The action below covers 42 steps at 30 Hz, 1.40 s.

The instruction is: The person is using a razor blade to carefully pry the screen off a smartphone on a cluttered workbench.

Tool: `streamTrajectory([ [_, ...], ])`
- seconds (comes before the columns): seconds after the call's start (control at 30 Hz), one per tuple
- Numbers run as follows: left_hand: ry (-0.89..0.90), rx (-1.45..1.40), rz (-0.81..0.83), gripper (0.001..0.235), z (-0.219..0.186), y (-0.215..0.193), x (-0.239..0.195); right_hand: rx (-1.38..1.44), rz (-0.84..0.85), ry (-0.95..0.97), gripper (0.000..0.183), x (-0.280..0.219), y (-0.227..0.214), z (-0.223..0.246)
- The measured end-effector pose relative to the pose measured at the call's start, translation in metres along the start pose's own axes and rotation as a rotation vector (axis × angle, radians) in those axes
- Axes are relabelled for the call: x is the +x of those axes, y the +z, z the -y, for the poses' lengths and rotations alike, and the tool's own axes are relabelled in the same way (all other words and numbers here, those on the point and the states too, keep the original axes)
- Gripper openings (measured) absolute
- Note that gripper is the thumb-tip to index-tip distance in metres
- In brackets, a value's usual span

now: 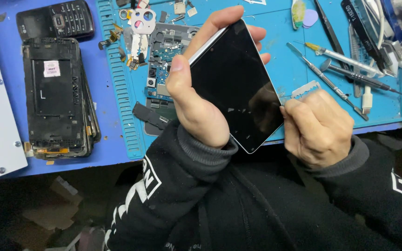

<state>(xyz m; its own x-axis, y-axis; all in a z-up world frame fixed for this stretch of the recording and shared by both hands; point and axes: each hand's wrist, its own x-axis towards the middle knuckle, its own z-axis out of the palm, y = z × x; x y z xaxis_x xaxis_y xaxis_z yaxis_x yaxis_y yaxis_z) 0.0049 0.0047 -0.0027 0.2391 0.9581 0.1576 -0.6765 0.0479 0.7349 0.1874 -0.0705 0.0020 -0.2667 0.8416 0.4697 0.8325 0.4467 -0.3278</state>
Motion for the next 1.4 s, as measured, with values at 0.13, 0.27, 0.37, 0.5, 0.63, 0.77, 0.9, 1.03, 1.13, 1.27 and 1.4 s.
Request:
streamTrajectory([
  [0.13, -0.01, 0.002, -0.016, 0.075, -0.003, 0.003, 0.0, 0.017, -0.023, 0.041, 0.022, -0.01, 0.006, -0.003],
  [0.27, -0.021, -0.005, -0.029, 0.078, -0.002, 0.002, 0.0, -0.014, -0.021, 0.038, 0.022, -0.002, 0.006, 0.001],
  [0.37, -0.018, 0.003, 0.0, 0.08, 0.0, 0.0, 0.0, -0.016, -0.063, 0.017, 0.022, 0.013, 0.003, 0.009],
  [0.5, -0.014, -0.017, -0.015, 0.078, -0.001, -0.001, 0.0, 0.005, -0.059, 0.008, 0.021, 0.022, 0.002, 0.012],
  [0.63, -0.034, -0.033, 0.001, 0.079, -0.003, 0.0, 0.002, 0.019, -0.075, 0.024, 0.019, 0.035, 0.002, 0.015],
  [0.77, -0.051, -0.072, -0.006, 0.081, -0.006, 0.001, 0.001, 0.028, -0.106, -0.004, 0.018, 0.043, 0.006, 0.013],
  [0.9, -0.041, -0.02, 0.026, 0.082, -0.008, 0.002, 0.0, 0.012, -0.143, 0.015, 0.016, 0.053, 0.008, 0.015],
  [1.03, -0.015, -0.028, 0.062, 0.076, -0.008, 0.0, -0.002, -0.009, -0.149, -0.01, 0.013, 0.067, 0.006, 0.017],
  [1.13, -0.031, -0.072, 0.064, 0.076, -0.012, 0.003, -0.002, -0.013, -0.178, -0.022, 0.013, 0.072, 0.004, 0.015],
  [1.27, 0.015, 0.042, 0.067, 0.072, -0.017, 0.007, -0.004, -0.015, -0.203, -0.058, 0.012, 0.09, -0.001, 0.026],
  [1.4, 0.13, 0.127, 0.013, 0.069, -0.021, 0.012, 0.003, 0.033, -0.268, -0.045, 0.009, 0.097, 0.004, 0.025],
])
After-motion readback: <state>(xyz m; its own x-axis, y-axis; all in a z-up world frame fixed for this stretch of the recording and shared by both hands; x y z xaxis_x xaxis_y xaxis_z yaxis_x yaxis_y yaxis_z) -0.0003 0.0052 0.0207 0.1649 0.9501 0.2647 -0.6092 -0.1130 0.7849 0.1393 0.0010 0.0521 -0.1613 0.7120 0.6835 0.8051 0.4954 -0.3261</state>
